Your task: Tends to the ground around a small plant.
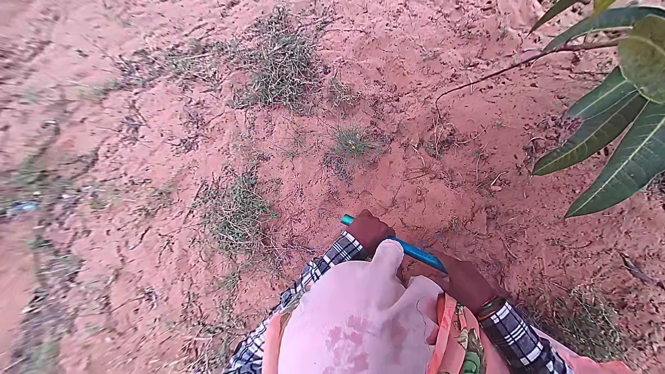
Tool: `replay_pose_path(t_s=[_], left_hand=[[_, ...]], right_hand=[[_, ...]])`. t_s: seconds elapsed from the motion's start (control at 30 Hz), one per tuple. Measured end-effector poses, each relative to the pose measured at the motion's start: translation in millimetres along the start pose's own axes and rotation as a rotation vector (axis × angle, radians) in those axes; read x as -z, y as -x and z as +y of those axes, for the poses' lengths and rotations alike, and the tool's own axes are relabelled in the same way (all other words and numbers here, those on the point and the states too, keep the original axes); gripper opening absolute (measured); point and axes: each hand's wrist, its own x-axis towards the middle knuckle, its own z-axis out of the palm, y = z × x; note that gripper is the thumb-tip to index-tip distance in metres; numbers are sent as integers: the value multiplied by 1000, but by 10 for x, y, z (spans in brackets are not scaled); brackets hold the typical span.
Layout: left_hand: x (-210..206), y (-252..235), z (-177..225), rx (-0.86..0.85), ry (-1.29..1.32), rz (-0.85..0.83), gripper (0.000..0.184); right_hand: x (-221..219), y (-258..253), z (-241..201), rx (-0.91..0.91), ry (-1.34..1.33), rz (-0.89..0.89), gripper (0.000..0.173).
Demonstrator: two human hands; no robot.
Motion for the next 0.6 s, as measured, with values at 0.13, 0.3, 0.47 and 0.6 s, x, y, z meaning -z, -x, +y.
replay_pose_path(t_s=[0.13,0.3,0.47,0.6], left_hand=[[229,78,-257,-92,-28,211,26],[132,-11,-424,58,127,404,30],[-610,-336,47,440,883,688,77],[-882,-162,666,407,1573,279,57]], right_hand=[[-81,-107,-238,-59,-86,-89,50],[-289,-271,-215,-58,-213,-99,51],[-607,-411,-6,-79,-434,-120,47],[-705,-347,-125,-90,-463,-46,43]])
